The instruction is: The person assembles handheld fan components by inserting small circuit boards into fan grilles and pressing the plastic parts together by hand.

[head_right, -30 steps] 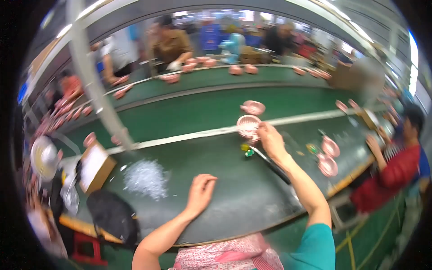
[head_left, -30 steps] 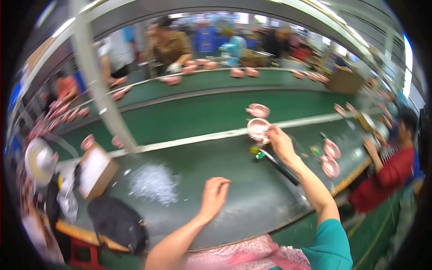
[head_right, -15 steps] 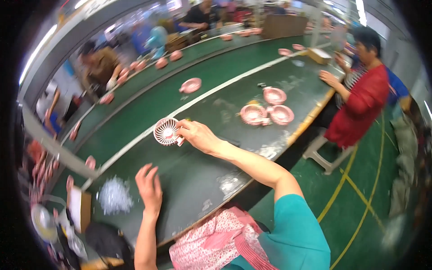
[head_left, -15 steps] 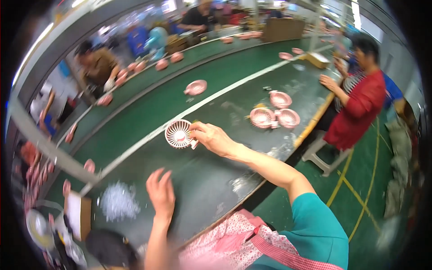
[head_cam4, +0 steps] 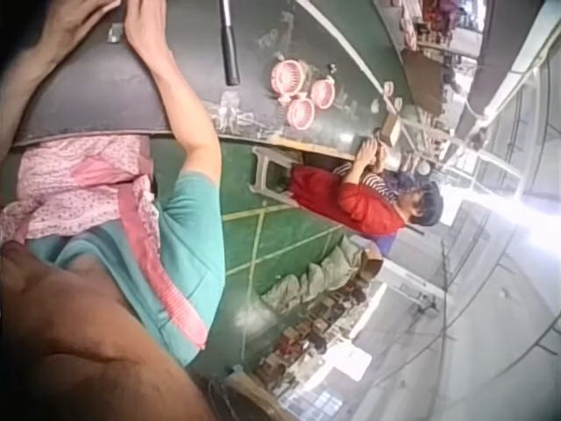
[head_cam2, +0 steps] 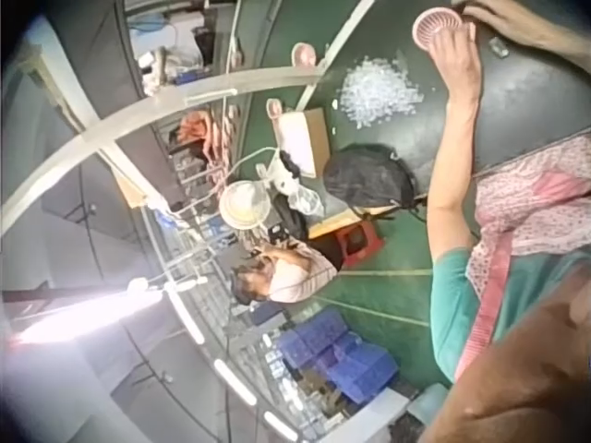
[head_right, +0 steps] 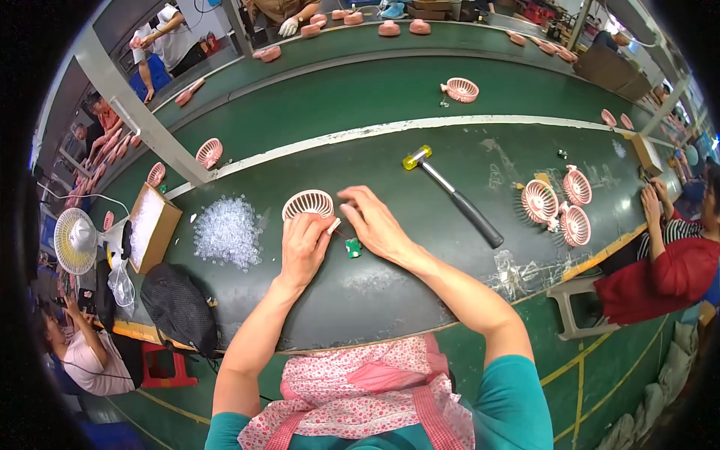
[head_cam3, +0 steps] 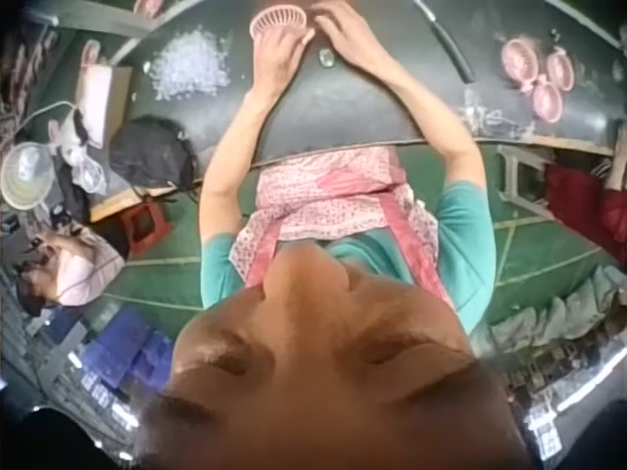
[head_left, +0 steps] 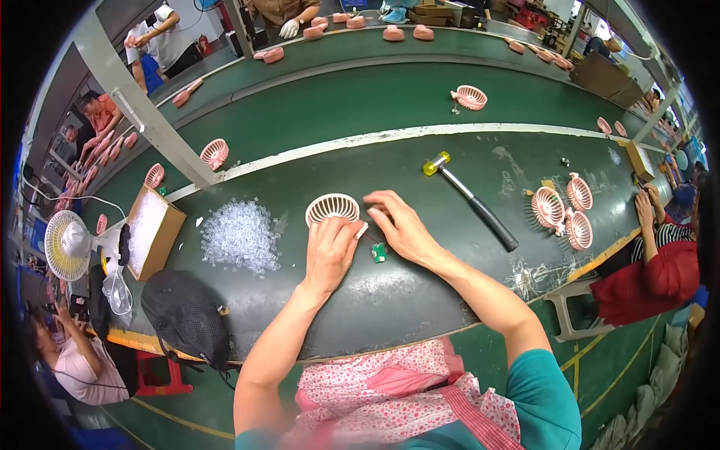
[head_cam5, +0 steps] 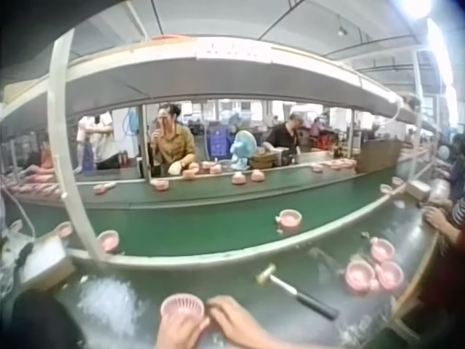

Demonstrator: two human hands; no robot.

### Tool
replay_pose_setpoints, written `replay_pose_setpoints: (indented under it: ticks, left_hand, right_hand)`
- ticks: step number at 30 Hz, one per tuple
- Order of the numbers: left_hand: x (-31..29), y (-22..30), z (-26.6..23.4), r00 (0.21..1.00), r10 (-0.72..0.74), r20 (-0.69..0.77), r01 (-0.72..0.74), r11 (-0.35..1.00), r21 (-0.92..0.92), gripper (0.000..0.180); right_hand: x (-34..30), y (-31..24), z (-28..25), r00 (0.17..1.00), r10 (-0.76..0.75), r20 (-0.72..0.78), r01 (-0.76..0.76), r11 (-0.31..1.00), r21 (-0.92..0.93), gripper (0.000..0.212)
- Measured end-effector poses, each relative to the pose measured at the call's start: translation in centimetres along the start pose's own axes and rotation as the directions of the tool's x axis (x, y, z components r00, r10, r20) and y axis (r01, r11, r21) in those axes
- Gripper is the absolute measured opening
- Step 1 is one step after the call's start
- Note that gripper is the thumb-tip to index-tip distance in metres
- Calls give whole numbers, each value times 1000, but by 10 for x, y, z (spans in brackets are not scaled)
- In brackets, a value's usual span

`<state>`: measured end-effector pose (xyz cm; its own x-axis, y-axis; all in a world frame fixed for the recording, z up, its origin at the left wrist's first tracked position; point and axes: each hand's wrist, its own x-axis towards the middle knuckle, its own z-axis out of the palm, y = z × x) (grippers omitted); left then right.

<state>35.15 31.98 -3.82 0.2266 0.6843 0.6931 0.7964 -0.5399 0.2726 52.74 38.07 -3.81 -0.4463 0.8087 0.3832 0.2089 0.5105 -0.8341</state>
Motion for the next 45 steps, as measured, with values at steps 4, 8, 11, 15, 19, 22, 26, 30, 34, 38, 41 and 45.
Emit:
replay_pose_setpoints:
  ticks: [4,8,11,15,19,22,26,30,34,38,41,45]
  left_hand:
    - [-1,-6,-7,997,6,-83,0,997,77,21]
    - [1,-7,-18,974,-223,30,214,877,-430,14]
    - [-13,-15,-9,972,-231,-39,209,930,-301,15]
    - [-12,-5,-3,971,79,-226,-32,979,201,15]
    - [-14,5,-15,962,-38,-269,33,999,-23,14]
    - [-12,4,-16,962,-51,-267,6,986,-165,10]
    - [-8,5,-17,954,-61,-294,-38,947,-320,8]
    - [-7,9,-17,959,-92,-268,-27,913,-408,8]
    - [-10,14,-16,964,-103,-245,-31,872,-489,12]
    - [-5,20,-25,971,-99,-219,-58,786,-616,10]
    - [-4,19,-34,966,-170,-195,6,767,-642,8]
    - [-4,15,-55,763,-467,447,589,217,-778,12]
  right_hand:
    - [-3,-21,3,981,24,190,-3,994,-112,26]
    - [-5,-28,22,983,-6,182,-1,999,39,18]
    - [-9,-48,21,966,163,203,-155,986,-55,14]
    - [-19,-50,11,991,-7,134,34,979,-202,13]
    - [-14,-46,3,992,104,69,-101,994,-35,13]
    - [-5,-42,-3,951,254,175,-290,930,227,14]
    - [0,-39,-14,903,327,278,-416,826,379,12]
    - [1,-27,-18,928,216,305,-328,862,387,14]
    - [-9,-49,-23,964,166,210,-203,964,170,10]
    - [-11,-58,-31,958,182,220,-215,967,137,10]
    - [-8,-72,-29,965,176,196,-184,982,26,12]
    - [-1,-80,-14,990,-40,135,33,998,56,8]
